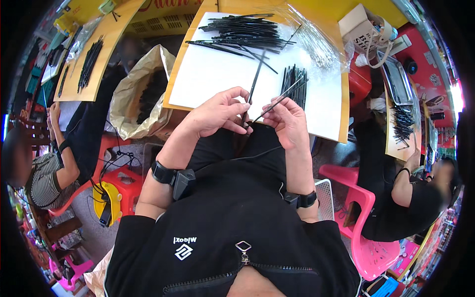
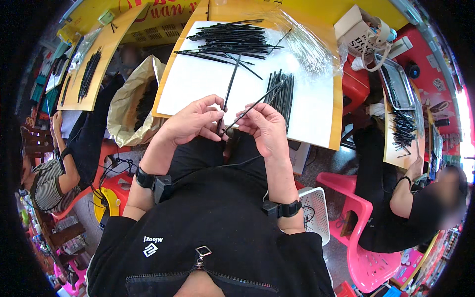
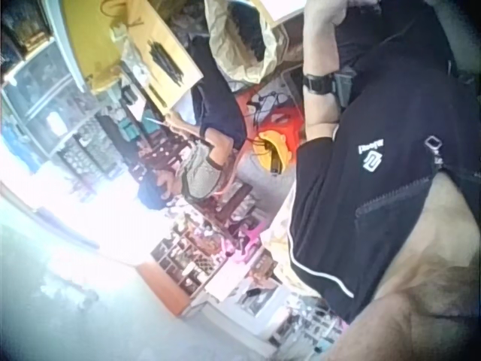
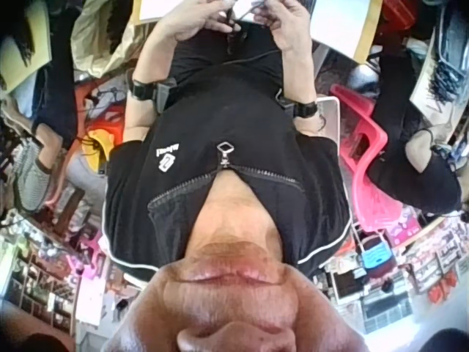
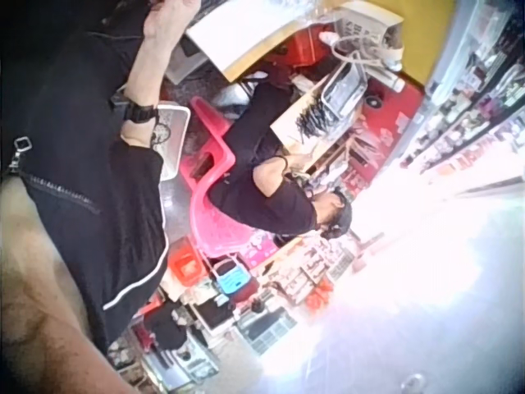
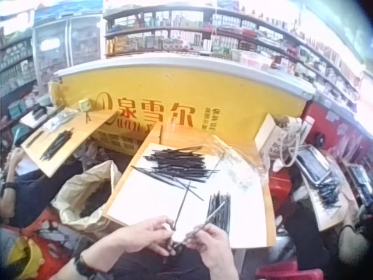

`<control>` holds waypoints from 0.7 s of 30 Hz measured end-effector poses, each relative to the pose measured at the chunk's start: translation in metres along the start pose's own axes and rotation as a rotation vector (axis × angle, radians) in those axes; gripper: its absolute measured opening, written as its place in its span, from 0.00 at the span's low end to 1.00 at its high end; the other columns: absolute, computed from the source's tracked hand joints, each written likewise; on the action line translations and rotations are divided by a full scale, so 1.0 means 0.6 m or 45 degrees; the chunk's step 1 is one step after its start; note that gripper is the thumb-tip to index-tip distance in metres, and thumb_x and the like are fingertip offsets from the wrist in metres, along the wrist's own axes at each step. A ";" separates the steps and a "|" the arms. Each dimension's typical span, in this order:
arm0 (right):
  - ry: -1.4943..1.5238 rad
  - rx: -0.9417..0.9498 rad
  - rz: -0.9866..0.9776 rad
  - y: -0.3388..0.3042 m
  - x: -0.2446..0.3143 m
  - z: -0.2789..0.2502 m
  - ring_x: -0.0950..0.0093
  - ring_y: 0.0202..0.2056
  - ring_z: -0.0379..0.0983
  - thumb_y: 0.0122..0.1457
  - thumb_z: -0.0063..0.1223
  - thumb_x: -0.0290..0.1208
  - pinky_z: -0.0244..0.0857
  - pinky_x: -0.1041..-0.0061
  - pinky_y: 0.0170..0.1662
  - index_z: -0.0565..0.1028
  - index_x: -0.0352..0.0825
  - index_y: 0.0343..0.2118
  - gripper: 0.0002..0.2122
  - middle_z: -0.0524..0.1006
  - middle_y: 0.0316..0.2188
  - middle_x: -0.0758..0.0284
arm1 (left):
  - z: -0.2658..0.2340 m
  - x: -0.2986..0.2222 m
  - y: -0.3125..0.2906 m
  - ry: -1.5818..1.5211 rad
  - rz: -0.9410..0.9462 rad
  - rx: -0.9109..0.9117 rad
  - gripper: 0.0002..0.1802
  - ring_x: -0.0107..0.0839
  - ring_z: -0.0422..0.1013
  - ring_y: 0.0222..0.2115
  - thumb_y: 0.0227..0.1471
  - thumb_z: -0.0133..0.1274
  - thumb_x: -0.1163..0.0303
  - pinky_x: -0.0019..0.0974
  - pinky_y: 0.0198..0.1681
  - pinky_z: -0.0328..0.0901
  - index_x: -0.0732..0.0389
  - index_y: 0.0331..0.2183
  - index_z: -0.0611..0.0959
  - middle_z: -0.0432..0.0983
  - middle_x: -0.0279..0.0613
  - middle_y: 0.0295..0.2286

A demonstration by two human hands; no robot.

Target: Assembling small black plastic components by hand at a workbench.

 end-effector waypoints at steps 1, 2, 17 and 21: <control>0.002 0.001 0.003 -0.001 0.000 0.001 0.75 0.28 0.77 0.57 0.51 0.26 0.73 0.78 0.31 0.73 0.31 0.33 0.04 0.78 0.29 0.59 | -0.001 0.001 0.000 -0.134 -0.013 0.012 0.09 0.34 0.76 0.27 0.58 0.45 0.68 0.29 0.31 0.74 0.60 0.41 0.68 0.71 0.39 0.26; -0.025 -0.003 0.029 -0.001 0.000 0.003 0.75 0.28 0.77 0.57 0.51 0.25 0.73 0.79 0.31 0.73 0.31 0.33 0.04 0.78 0.29 0.58 | -0.001 0.001 -0.001 -0.135 -0.014 0.009 0.09 0.34 0.76 0.27 0.58 0.45 0.68 0.29 0.31 0.74 0.60 0.41 0.68 0.71 0.39 0.26; -0.209 -0.078 0.158 0.012 -0.006 0.007 0.77 0.24 0.76 0.56 0.49 0.25 0.73 0.81 0.28 0.72 0.32 0.31 0.03 0.78 0.25 0.62 | 0.004 0.005 -0.007 -0.339 0.151 0.123 0.10 0.38 0.76 0.30 0.59 0.43 0.67 0.26 0.27 0.74 0.58 0.42 0.66 0.74 0.43 0.29; -0.229 -0.083 0.160 0.011 -0.005 0.012 0.77 0.24 0.76 0.57 0.50 0.25 0.72 0.81 0.27 0.72 0.32 0.31 0.03 0.78 0.25 0.63 | 0.004 0.004 -0.009 -0.303 0.164 0.106 0.09 0.36 0.76 0.29 0.59 0.43 0.68 0.25 0.27 0.74 0.58 0.41 0.66 0.74 0.41 0.28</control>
Point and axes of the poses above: each hand's wrist, its own y-axis towards the middle knuckle, its own z-axis out of the palm, x = y × z, the point moved 2 cm from there along y, towards the middle knuckle
